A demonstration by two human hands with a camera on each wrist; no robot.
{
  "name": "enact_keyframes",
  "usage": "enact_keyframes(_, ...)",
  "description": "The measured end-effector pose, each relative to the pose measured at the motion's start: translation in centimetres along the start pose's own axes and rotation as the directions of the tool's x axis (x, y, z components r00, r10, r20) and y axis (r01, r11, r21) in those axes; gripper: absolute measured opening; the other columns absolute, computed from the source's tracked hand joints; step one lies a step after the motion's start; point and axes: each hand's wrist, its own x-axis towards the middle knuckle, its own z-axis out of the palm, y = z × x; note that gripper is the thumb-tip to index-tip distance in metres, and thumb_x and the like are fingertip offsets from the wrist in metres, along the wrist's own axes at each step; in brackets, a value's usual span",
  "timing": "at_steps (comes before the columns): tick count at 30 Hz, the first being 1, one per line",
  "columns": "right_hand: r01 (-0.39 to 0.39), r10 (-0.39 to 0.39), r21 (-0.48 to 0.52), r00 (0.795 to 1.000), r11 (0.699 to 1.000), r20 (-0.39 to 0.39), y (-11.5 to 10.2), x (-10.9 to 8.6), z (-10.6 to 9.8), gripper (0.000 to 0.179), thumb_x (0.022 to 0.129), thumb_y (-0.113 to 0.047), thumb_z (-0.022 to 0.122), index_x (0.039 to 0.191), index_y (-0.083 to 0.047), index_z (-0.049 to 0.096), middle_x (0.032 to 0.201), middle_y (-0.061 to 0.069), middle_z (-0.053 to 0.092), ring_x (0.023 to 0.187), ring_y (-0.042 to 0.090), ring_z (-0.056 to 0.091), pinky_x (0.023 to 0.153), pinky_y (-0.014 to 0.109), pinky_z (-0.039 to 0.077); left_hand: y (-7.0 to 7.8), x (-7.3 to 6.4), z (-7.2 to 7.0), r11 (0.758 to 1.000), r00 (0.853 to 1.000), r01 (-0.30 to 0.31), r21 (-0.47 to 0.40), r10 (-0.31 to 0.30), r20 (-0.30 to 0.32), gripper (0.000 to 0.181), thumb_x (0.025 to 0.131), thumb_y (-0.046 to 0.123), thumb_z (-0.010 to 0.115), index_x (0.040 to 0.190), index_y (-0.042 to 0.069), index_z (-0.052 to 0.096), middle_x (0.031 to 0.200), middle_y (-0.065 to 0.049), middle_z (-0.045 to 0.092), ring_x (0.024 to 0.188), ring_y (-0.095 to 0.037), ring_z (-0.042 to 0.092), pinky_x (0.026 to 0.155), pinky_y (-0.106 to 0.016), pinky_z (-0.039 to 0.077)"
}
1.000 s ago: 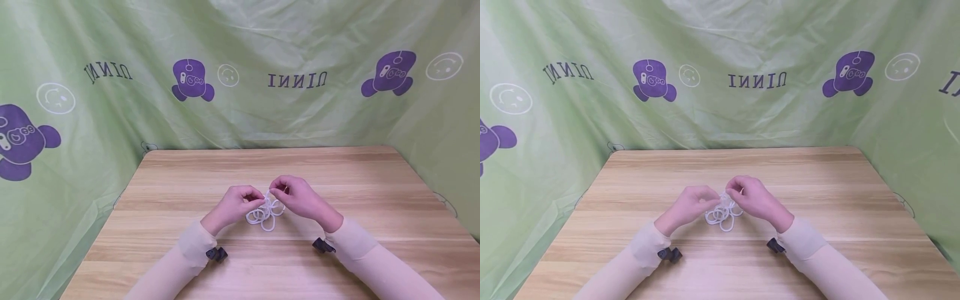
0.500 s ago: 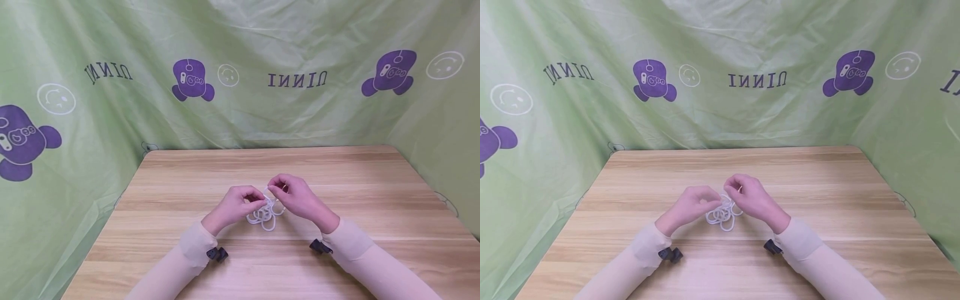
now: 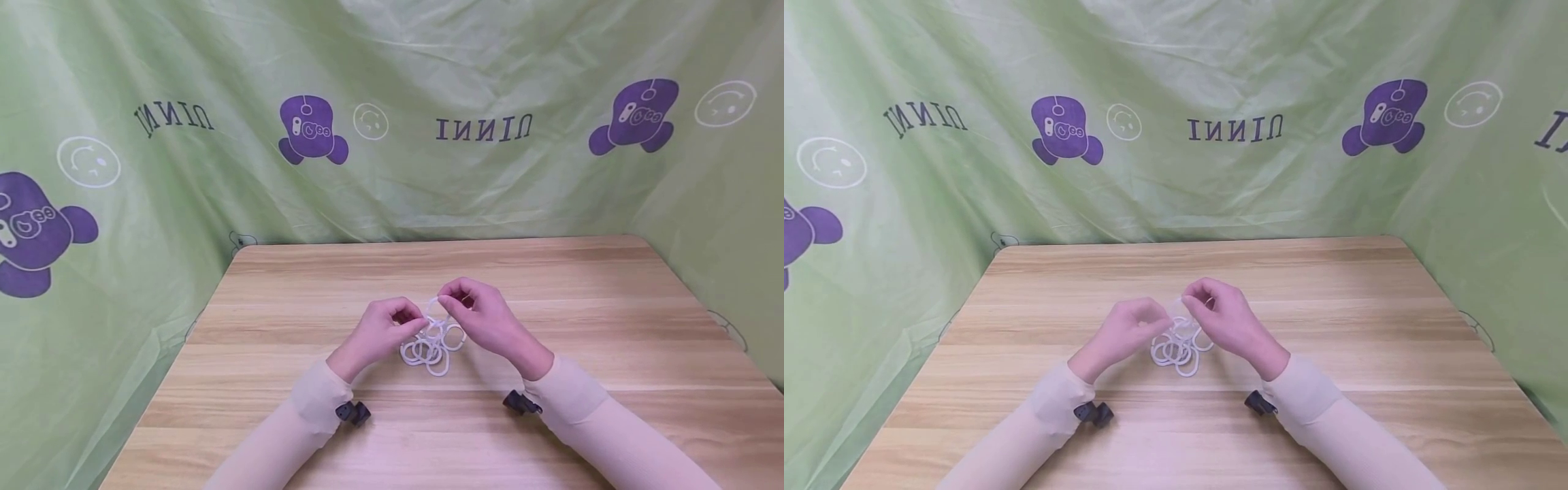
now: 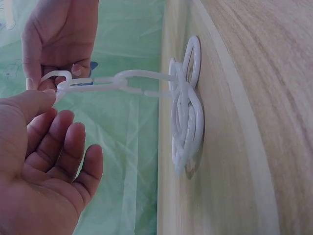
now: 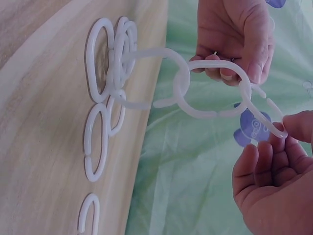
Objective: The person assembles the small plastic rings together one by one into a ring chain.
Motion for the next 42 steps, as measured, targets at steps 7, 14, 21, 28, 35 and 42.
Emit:
enact_keyframes(7, -0.006, 0.007, 0.048, 1.000, 0.999, -0.006, -0.1, -0.1, 0.2, 0.008, 0.096, -0.017, 0.065, 0.097, -0.010, 0.067, 0.085, 0.008, 0.064, 0.074, 0.024, 0.055, 0.062, 0.028, 0.046, -0.1, 0.0, 0.1, 1.000, 1.000, -0.004, -0.018, 0.004, -0.003, 0.009, 0.089, 0.015, 0.074, 0.094, 0.007, 0.072, 0.084, 0.002, 0.070, 0.077, -0.014, 0.064, 0.073, -0.036, 0.055)
enact_keyframes(14, -0.013, 0.012, 0.059, 1.000, 0.998, 0.009, -0.1, -0.2, 0.0, 0.008, 0.096, -0.018, 0.065, 0.098, -0.010, 0.066, 0.088, 0.011, 0.064, 0.075, 0.021, 0.057, 0.065, 0.029, 0.048, -0.2, 0.2, -0.3, 0.999, 0.998, -0.036, -0.010, 0.035, -0.050, 0.007, 0.091, 0.014, 0.072, 0.094, 0.008, 0.073, 0.085, 0.001, 0.070, 0.078, -0.013, 0.063, 0.072, -0.031, 0.054)
enact_keyframes(21, -0.043, 0.041, 0.046, 0.998, 0.998, 0.044, 0.4, -0.4, -0.1, 0.008, 0.096, -0.018, 0.066, 0.098, -0.011, 0.064, 0.090, 0.010, 0.064, 0.075, 0.021, 0.058, 0.064, 0.029, 0.049, 0.1, 0.3, -0.7, 0.999, 0.997, -0.023, -0.041, 0.020, -0.070, 0.007, 0.091, 0.013, 0.072, 0.094, 0.007, 0.073, 0.087, -0.002, 0.071, 0.079, -0.016, 0.064, 0.075, -0.038, 0.055)
enact_keyframes(28, -0.054, 0.052, 0.029, 0.997, 0.998, 0.060, 0.9, -0.6, -0.2, 0.005, 0.095, -0.017, 0.066, 0.098, -0.012, 0.065, 0.087, 0.002, 0.062, 0.073, 0.021, 0.058, 0.063, 0.031, 0.049, 0.1, 0.4, -0.7, 1.000, 0.997, 0.002, -0.027, -0.004, -0.073, 0.010, 0.091, 0.009, 0.071, 0.097, 0.001, 0.072, 0.089, -0.009, 0.071, 0.080, -0.018, 0.062, 0.073, -0.035, 0.054)
enact_keyframes(35, -0.048, 0.046, 0.029, 0.996, 0.998, 0.071, 2.1, 0.0, -1.6, 0.009, 0.096, -0.016, 0.065, 0.099, -0.008, 0.065, 0.086, 0.007, 0.062, 0.073, 0.022, 0.056, 0.061, 0.030, 0.050, 2.3, 0.1, -1.3, 1.000, 0.997, -0.013, -0.018, 0.011, -0.082, 0.007, 0.091, 0.001, 0.068, 0.094, -0.004, 0.071, 0.085, -0.012, 0.069, 0.076, -0.013, 0.058, 0.069, -0.024, 0.049)
enact_keyframes(42, -0.177, 0.167, 0.092, 0.980, 0.980, 0.113, 4.0, 0.7, -3.4, 0.018, 0.097, -0.016, 0.062, 0.105, 0.000, 0.062, 0.090, 0.014, 0.058, 0.080, 0.023, 0.056, 0.069, 0.037, 0.053, 4.0, -0.5, -1.6, 0.999, 0.996, -0.045, -0.013, 0.044, -0.084, 0.005, 0.090, -0.001, 0.068, 0.093, -0.003, 0.070, 0.084, -0.011, 0.069, 0.075, -0.011, 0.057, 0.070, -0.030, 0.051)
